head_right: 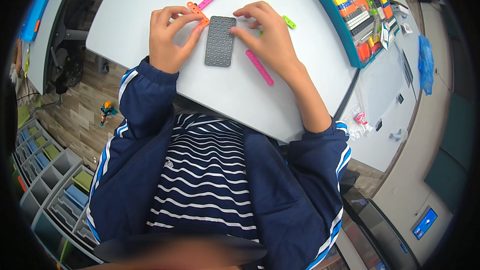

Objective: The person assembles a pair of knitting needles by connecting green plastic pieces to pink and orange rods, then attaches the assembly to a gray base plate. They repeatedly pick up, align, and press the components together on a white table.

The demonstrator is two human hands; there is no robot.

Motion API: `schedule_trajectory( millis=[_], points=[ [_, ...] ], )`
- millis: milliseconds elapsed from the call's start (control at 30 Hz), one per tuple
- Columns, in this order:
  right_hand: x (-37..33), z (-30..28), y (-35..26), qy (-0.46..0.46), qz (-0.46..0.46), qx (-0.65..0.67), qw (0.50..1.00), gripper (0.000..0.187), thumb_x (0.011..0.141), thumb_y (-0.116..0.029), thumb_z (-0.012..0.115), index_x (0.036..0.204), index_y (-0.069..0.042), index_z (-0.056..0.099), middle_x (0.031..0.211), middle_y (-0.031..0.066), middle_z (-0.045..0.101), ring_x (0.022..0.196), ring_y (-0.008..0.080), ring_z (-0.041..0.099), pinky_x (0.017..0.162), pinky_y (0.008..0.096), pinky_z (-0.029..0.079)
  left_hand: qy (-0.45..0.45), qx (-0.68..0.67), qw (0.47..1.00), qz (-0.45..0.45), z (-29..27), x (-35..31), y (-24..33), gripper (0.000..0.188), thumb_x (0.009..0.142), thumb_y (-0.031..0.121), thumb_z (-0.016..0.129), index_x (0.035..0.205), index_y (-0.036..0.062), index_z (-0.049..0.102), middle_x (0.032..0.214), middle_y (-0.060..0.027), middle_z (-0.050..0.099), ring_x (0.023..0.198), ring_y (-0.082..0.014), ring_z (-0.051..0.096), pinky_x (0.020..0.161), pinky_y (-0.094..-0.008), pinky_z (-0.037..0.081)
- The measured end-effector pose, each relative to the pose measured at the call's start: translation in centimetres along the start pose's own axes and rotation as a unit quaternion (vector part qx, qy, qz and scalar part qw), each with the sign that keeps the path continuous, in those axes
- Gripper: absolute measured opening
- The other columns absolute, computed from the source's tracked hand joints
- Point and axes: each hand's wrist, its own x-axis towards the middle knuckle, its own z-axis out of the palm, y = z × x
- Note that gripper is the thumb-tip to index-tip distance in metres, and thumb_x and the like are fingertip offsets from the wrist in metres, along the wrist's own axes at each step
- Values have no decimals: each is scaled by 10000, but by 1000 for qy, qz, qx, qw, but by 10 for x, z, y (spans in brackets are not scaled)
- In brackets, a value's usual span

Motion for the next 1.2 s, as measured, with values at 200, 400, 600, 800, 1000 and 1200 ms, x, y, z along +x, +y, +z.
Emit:
schedule_trajectory(
  millis=[200, 400, 600, 800, 1000, 1200],
  points=[
    [-14, 7, -16, -51, -57, -125, 989, 626, 765, -278, 884, 1322, -90, 670, 1338, 98, 612, 1278, 311, 517, 1086, 448, 425, -66, -21, 996, 56, -2, -1, 5, 283, 771, 212, 876, 1044, 196, 804, 1409, -35, 587, 1327, -326, 451, 1081, -438, 425],
    [-12, -21, -2, -103, -81, -115, 985, 613, 782, -135, 840, 1368, -119, 664, 1440, 63, 620, 1394, 310, 489, 1204, 445, 366, -139, -32, 984, 110, -4, -2, 8, 287, 780, 258, 874, 1058, 235, 811, 1417, -15, 604, 1435, -311, 415, 1168, -476, 357],
    [-28, -62, -17, -50, 63, -167, 983, 313, 841, -142, 828, 1115, -42, 715, 1101, 85, 737, 1051, 256, 668, 893, 398, 524, -171, -44, 973, 146, 1, -5, 10, 293, 816, 227, 848, 1104, 248, 803, 1305, -11, 661, 1419, -251, 495, 1188, -495, 345],
    [-69, -35, -39, -77, 194, -178, 962, 332, 812, -191, 860, 944, 8, 630, 813, 101, 614, 747, 218, 591, 690, 342, 497, -165, -56, 972, 157, 5, -8, 10, 308, 813, 171, 842, 1115, 217, 796, 1165, -34, 666, 1344, -262, 571, 1149, -496, 402],
    [-70, -45, -29, -58, 257, -158, 952, 185, 837, -51, 765, 970, 8, 650, 849, 86, 661, 776, 179, 634, 712, 302, 537, -146, -74, 977, 133, 4, -3, 10, 459, 783, 156, 859, 1227, 158, 747, 1175, -35, 683, 1352, -282, 558, 1136, -493, 422],
    [-60, -39, -29, 48, 92, -112, 988, 187, 843, -30, 739, 1022, -15, 687, 938, 90, 674, 865, 216, 650, 795, 339, 523, -137, -47, 983, 111, 2, 0, 14, 725, 775, 216, 884, 1432, 115, 596, 1319, -39, 695, 1430, -289, 491, 1205, -531, 346]
  ],
)
